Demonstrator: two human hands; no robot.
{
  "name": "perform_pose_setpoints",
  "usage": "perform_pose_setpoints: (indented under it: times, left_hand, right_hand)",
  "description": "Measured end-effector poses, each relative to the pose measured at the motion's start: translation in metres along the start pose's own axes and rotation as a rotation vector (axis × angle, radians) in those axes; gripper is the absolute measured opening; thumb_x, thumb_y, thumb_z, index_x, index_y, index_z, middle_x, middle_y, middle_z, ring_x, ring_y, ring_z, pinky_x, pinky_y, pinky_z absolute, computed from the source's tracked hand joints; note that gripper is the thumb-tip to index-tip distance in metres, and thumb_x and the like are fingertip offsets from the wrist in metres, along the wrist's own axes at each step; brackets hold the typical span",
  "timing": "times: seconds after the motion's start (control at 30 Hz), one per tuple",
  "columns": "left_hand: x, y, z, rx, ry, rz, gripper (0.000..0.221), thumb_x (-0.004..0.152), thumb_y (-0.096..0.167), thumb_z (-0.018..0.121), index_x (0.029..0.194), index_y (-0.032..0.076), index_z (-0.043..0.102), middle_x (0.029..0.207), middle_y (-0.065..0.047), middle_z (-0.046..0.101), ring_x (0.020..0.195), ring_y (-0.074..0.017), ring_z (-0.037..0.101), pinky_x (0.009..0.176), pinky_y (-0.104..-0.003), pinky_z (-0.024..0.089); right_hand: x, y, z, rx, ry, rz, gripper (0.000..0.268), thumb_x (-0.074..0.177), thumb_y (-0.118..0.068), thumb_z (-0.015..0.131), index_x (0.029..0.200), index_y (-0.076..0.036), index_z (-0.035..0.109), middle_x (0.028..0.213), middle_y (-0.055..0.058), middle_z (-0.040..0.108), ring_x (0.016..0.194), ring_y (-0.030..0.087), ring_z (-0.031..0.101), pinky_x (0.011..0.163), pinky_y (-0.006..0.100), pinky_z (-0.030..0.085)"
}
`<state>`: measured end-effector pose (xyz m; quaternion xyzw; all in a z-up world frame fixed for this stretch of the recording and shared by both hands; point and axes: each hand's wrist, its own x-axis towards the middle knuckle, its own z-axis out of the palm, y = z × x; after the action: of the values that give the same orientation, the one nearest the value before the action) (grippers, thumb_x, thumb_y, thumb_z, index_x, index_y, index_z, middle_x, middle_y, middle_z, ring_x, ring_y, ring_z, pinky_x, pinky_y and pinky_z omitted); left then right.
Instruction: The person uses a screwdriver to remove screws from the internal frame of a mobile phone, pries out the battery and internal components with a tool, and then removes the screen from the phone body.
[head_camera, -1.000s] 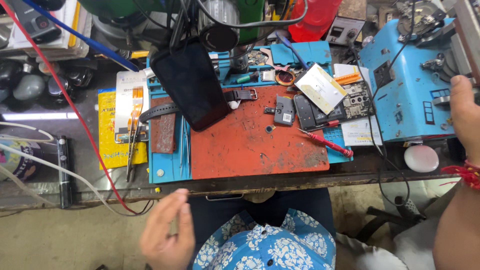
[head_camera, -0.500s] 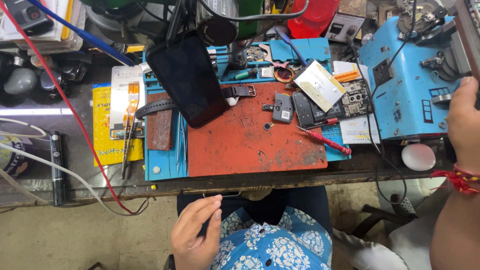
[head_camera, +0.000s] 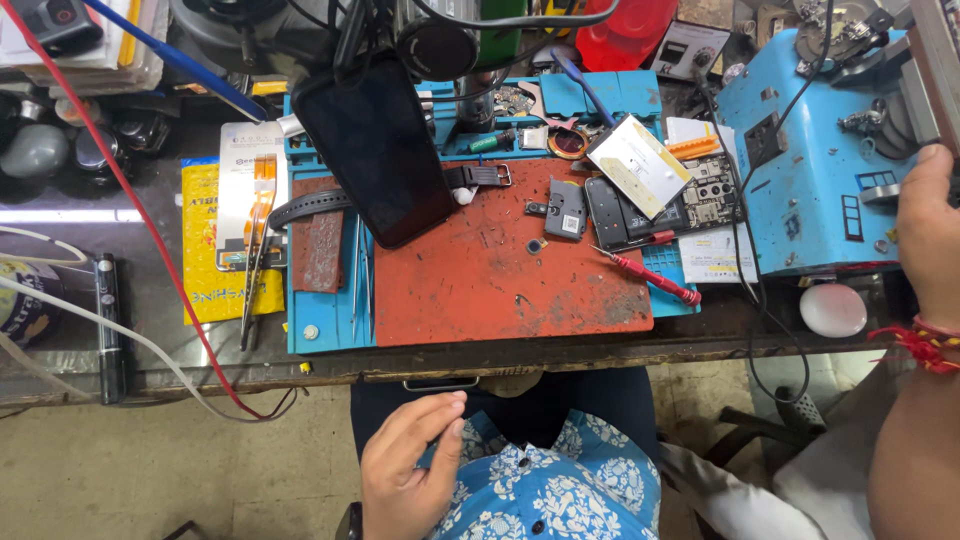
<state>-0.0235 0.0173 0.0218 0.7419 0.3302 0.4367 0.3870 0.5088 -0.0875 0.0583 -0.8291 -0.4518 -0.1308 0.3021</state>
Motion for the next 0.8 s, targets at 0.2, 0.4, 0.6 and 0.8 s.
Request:
perform_pose_setpoints:
  times: [0.2,0.4,0.6,0.8]
  left_hand:
    - [0.000,0.004,0.005,-0.037,-0.079,-0.051,0.014,0.086,0.004,0.076,0.100,0.002,0.076,0.104,-0.011,0.079,0.097,-0.0236,0.079,0.085,-0.032,0.062]
    - [0.005,0.013,0.004,-0.170,-0.171,-0.167,0.016,0.088,0.005,0.074,0.103,0.001,0.077,0.107,-0.012,0.080,0.101,-0.0237,0.079,0.088,-0.033,0.061]
    - [0.051,0.021,-0.007,-0.400,-0.228,-0.080,0.031,0.096,0.006,0.071,0.126,0.001,0.069,0.129,-0.013,0.073,0.118,-0.0233,0.072,0.105,-0.035,0.057]
    - [0.091,0.046,0.013,-0.983,-0.388,-0.091,0.075,0.103,0.016,0.074,0.165,0.006,0.033,0.168,-0.014,0.036,0.157,-0.0225,0.037,0.133,-0.037,0.030]
  right_hand:
    - [0.000,-0.013,-0.003,0.072,0.003,-0.015,0.026,0.126,-0.016,0.053,0.122,0.006,0.066,0.096,0.013,0.069,0.075,0.018,0.066,0.067,0.032,0.055]
    - [-0.029,-0.047,-0.014,0.172,0.097,-0.092,0.020,0.121,-0.015,0.059,0.121,0.004,0.064,0.105,0.016,0.067,0.086,0.022,0.066,0.078,0.036,0.054]
    - [-0.102,-0.106,-0.015,0.461,0.184,-0.198,0.017,0.116,-0.013,0.065,0.121,0.003,0.063,0.115,0.019,0.065,0.097,0.026,0.065,0.090,0.040,0.054]
    - [-0.158,-0.165,0.001,1.437,-0.157,0.319,0.022,0.109,-0.015,0.071,0.121,0.001,0.061,0.122,0.021,0.063,0.108,0.030,0.065,0.102,0.048,0.053]
